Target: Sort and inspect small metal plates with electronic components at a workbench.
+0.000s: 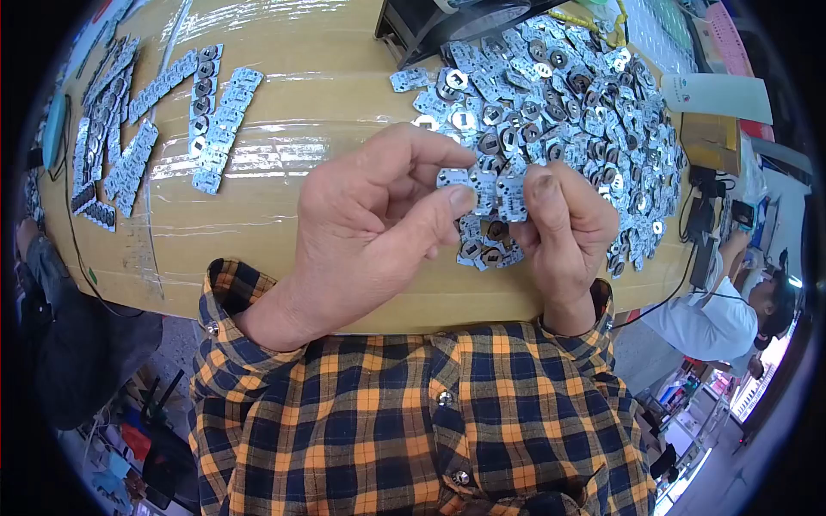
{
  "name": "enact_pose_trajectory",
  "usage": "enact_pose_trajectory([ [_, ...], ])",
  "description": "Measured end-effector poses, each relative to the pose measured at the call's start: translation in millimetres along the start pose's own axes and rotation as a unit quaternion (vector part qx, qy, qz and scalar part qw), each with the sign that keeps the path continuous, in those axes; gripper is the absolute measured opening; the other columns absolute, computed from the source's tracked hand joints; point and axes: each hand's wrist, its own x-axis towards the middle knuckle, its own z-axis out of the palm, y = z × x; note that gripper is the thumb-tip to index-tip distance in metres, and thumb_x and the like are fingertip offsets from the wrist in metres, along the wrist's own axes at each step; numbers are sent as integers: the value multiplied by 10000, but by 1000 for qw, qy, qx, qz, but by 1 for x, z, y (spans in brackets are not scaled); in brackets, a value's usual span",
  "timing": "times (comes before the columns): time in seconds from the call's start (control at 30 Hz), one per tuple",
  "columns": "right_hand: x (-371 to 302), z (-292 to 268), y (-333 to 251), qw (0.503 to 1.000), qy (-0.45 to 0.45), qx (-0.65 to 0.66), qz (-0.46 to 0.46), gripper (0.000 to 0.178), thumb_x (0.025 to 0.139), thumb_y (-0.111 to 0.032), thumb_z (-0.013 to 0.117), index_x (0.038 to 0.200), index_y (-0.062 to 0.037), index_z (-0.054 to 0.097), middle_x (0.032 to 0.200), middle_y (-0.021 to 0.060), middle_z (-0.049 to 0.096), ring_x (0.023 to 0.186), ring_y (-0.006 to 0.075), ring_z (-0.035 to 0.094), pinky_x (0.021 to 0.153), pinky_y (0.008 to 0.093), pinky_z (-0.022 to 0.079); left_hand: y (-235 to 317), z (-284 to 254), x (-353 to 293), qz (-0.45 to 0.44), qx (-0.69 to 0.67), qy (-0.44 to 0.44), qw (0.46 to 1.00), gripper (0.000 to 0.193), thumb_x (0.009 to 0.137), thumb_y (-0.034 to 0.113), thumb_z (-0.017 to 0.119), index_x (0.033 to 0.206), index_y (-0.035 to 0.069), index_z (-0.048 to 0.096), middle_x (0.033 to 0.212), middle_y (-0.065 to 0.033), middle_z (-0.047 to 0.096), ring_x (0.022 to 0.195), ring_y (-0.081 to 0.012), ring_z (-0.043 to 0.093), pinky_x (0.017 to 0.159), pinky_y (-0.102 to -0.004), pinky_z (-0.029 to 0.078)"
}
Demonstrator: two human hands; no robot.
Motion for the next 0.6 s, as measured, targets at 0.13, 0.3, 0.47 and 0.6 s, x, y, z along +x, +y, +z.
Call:
enact_pose_trajectory([
  [0.13,3,2,7,996,12,-74,-54,318,979,-201,519,734,-4,572,598,-32,461,467,15,363,407,182,261,1,-2,0,-7,-32,-13,999,213,890,55,634,1079,-38,604,781,-39,643,640,-63,608,522,-174,461],
  [0.3,5,3,9,980,15,-162,-119,343,981,-207,520,714,1,580,578,-35,466,455,10,358,396,176,239,1,-1,-1,34,-6,5,999,190,885,40,630,1055,-43,610,766,-46,644,630,-69,607,520,-176,460],
  [0.47,5,3,0,995,47,22,79,327,981,-230,522,757,-3,594,568,-24,483,431,4,364,390,182,249,2,-3,2,20,-53,26,998,189,891,44,622,1053,-52,603,768,-65,650,634,-80,615,525,-182,464],
  [0.6,3,4,-3,998,36,-14,54,328,988,-234,503,766,-10,594,572,-14,495,429,12,371,394,180,259,2,2,0,22,-26,11,999,192,896,40,616,1064,-53,599,777,-67,649,641,-87,621,532,-188,476],
])
